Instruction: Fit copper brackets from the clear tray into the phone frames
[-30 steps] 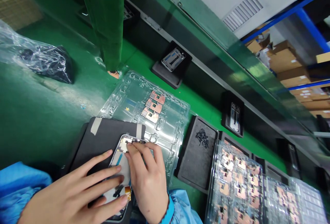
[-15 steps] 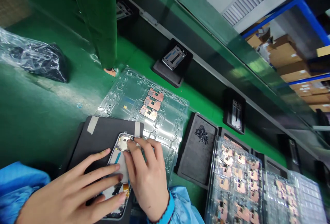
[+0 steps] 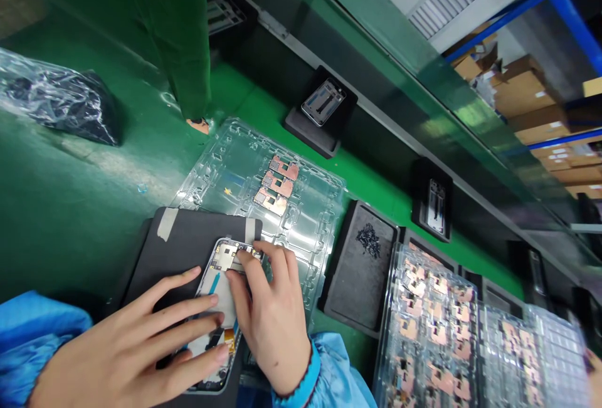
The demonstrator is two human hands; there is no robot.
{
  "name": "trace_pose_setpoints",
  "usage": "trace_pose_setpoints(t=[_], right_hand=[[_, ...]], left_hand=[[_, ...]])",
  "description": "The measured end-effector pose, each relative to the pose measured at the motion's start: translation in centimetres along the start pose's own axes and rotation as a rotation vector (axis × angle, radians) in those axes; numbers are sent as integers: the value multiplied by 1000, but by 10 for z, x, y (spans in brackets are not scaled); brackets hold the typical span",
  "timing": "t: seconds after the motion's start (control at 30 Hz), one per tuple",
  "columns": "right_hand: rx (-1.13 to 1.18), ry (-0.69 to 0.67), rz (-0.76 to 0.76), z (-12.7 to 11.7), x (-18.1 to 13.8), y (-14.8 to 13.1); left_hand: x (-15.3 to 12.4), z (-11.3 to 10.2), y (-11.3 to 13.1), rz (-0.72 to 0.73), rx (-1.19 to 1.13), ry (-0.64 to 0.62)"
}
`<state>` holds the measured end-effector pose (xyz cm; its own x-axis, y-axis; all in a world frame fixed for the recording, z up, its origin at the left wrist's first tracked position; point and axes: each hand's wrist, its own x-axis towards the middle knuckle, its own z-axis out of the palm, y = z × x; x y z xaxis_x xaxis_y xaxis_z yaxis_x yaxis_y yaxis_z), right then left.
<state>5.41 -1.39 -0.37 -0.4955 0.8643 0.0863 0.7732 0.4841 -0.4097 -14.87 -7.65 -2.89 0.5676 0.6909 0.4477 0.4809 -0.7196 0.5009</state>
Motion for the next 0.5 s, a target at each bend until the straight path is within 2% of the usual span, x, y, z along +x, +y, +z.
trace_pose_setpoints(t=[0.27, 0.5], right_hand=[[228, -19, 114, 6, 1, 6], [183, -36, 52, 3, 0, 8]], left_hand=[[-5, 5, 1, 4, 34, -13], [-3, -2, 0, -48, 65, -51]])
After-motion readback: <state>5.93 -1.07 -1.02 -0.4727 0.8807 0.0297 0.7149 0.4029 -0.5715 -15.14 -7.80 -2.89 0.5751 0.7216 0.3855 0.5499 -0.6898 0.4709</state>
